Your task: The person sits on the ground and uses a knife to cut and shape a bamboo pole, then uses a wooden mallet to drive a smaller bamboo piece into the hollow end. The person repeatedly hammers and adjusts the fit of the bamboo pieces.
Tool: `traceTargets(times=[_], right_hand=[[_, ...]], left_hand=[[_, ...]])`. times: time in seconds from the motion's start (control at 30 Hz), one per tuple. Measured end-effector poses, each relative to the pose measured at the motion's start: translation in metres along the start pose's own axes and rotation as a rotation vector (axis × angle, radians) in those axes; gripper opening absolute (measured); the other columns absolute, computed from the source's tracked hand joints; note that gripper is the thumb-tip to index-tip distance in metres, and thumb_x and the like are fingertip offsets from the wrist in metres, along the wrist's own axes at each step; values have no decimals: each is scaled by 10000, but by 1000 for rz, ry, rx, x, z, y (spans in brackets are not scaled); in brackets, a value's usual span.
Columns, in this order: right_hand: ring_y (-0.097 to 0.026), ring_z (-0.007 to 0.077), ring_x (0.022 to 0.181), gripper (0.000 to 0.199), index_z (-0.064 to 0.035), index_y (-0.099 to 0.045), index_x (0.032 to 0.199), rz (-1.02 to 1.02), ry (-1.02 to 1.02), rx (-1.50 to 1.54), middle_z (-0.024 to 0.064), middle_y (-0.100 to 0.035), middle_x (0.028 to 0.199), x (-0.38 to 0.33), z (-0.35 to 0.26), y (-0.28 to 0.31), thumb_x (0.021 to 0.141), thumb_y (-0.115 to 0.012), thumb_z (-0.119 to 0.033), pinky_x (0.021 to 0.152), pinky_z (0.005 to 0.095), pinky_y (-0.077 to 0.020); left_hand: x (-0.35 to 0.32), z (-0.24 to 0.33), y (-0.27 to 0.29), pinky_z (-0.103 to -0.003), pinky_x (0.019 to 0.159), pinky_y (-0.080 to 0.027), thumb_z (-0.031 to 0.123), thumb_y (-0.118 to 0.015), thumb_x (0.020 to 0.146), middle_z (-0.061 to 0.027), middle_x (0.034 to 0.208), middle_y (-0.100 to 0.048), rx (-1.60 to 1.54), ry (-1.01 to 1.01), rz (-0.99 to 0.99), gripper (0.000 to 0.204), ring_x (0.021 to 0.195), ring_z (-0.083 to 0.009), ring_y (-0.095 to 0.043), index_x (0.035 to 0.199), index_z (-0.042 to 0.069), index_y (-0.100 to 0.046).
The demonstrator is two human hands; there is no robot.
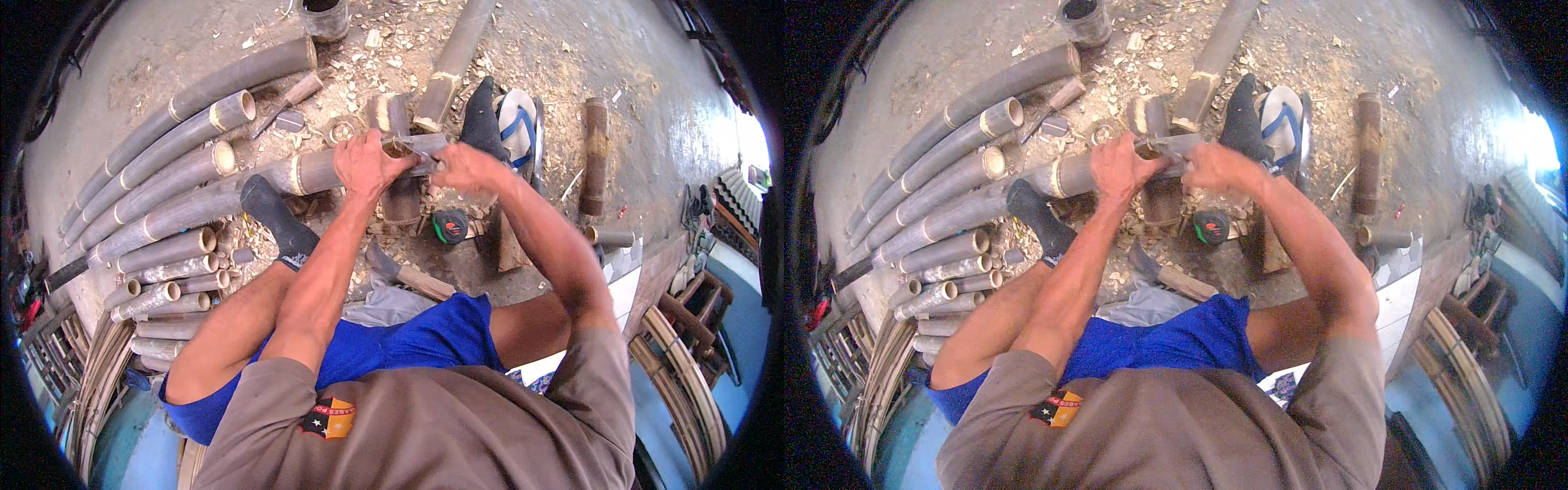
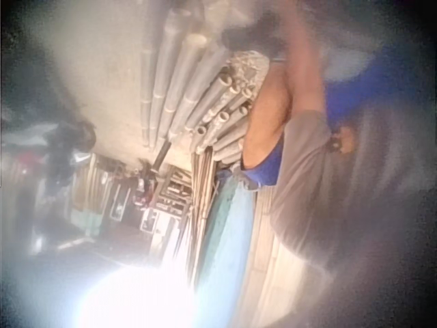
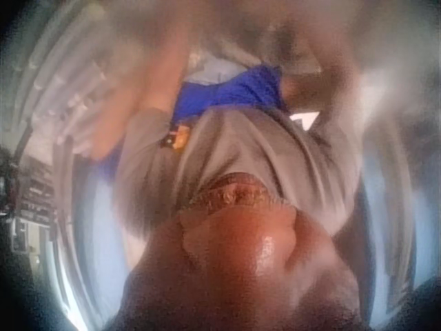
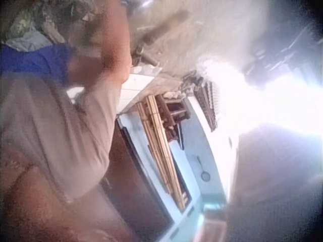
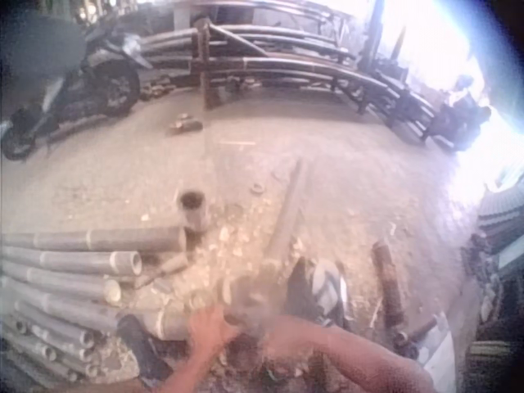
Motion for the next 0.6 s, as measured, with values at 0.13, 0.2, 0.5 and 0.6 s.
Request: traceTargets(times=[0.13,0.2,0.5,0.6], right_hand=[[-693,368,689,405,33,-705,962,-138,38,-252,239,-691,746,33,-15,20,796,-679,-335,671,463,-564],[-692,423,731,393,40,-703,956,-56,59,-314,253,-700,789,34,-13,10,812,-662,-324,702,479,-568],[-699,439,885,496,82,-681,1055,291,18,270,313,-694,911,-3,-16,-103,853,-650,-370,818,512,-532],[-701,424,844,494,77,-686,1045,444,-140,491,308,-703,938,5,-29,-136,865,-665,-383,809,496,-537]], left_hand=[[0,-5,-1,-469,915,-496,690,-845,569,-193,949,-731,38,3,-38,842,918,-334,-713,1046,18,-669],[6,-18,1,-486,899,-514,691,-841,578,-200,975,-726,-33,-96,-214,860,948,-354,-708,1092,28,-653],[12,-44,27,-495,860,-560,726,-841,576,-199,1046,-741,227,-166,-578,921,1025,-384,-709,1177,64,-622],[8,-45,28,-483,836,-568,699,-852,578,-198,1015,-739,215,-161,-549,880,1010,-388,-709,1150,68,-629]])
Point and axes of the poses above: each hand's wrist, its own x-axis towards the middle knuckle, its own y-axis out of the back of the hand, z = x × y, the point moved 5 cm from there along x, towards the middle knuckle
